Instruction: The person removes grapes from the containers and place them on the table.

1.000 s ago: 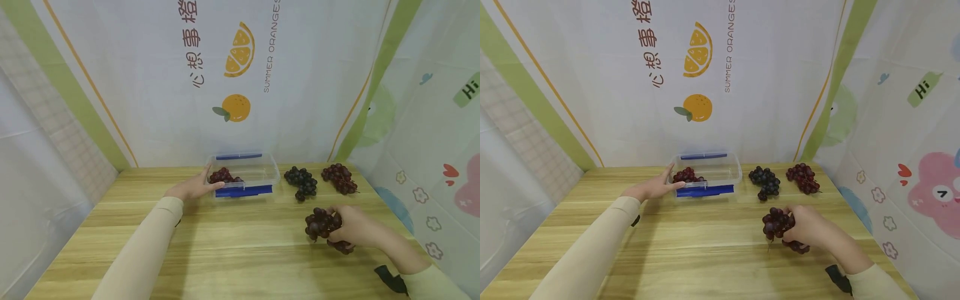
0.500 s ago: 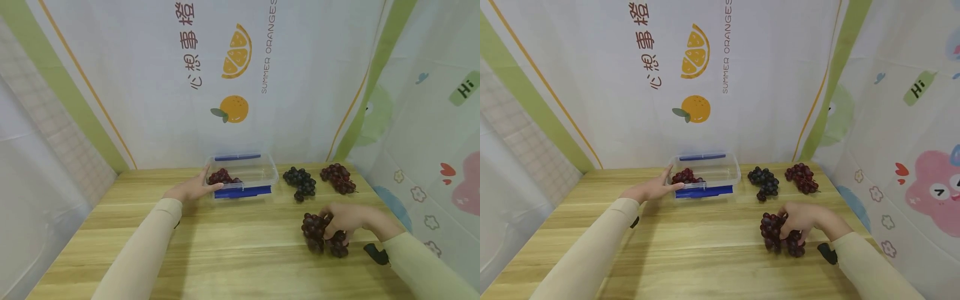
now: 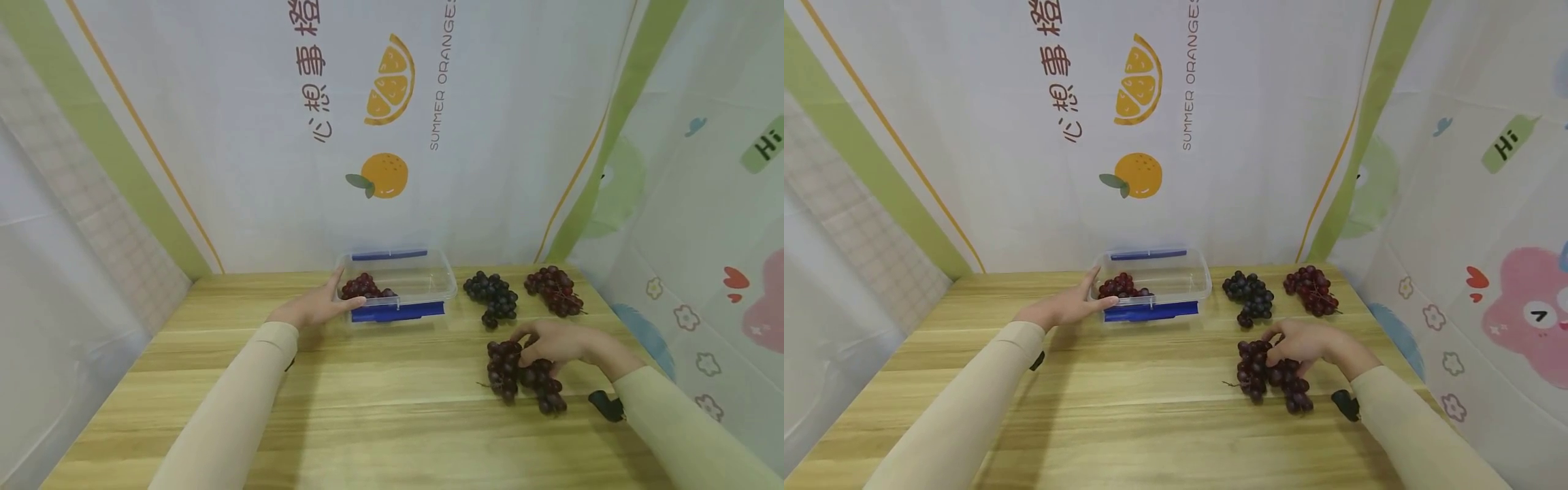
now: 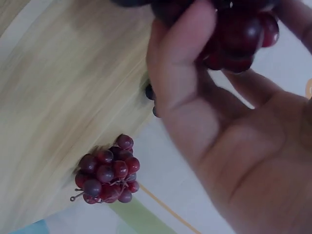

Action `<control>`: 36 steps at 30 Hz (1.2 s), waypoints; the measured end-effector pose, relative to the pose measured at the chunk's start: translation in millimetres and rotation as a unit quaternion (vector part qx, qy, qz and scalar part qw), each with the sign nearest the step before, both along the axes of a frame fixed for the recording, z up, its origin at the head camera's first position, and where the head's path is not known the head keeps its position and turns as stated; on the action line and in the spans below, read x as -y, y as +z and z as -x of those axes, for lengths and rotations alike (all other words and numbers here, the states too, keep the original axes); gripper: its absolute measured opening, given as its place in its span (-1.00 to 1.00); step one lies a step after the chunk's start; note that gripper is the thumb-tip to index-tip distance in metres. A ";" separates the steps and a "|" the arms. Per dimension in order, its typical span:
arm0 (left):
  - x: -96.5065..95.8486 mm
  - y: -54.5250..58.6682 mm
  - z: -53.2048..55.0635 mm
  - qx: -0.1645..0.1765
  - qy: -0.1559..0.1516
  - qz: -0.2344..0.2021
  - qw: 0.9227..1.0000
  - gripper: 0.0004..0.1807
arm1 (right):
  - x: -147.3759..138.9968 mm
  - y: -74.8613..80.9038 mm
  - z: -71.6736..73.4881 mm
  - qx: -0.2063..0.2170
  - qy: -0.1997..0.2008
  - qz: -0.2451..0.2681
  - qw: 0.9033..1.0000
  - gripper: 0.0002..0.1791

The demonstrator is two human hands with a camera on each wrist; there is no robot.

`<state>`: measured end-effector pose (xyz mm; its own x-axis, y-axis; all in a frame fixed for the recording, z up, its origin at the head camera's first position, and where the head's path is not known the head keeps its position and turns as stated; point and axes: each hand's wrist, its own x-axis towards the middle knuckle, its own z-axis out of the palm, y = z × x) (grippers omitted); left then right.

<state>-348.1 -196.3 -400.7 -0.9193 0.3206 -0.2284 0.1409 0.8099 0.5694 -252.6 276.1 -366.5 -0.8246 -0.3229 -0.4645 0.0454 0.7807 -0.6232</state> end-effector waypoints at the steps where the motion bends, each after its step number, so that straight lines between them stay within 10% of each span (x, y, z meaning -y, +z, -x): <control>1: 0.0 0.1 0.0 0.000 0.000 -0.001 1.000 0.27 | 0.4 0.4 -1.1 -0.003 -0.004 -0.005 1.000 -0.29; 11: -0.6 -0.4 1.9 -0.002 -0.004 -0.009 1.000 0.28 | 28.5 3.2 -24.6 -0.073 -0.008 -0.108 0.991 -0.26; 21: -0.2 -0.2 1.1 -0.001 -0.002 -0.015 1.000 0.28 | 67.7 -19.4 -35.8 -0.173 0.007 -0.251 0.952 0.04; 36: -0.2 -1.5 -0.2 -0.005 -0.006 -0.022 1.000 0.30 | 71.5 -27.5 -23.6 -0.156 -0.043 -0.237 0.958 0.17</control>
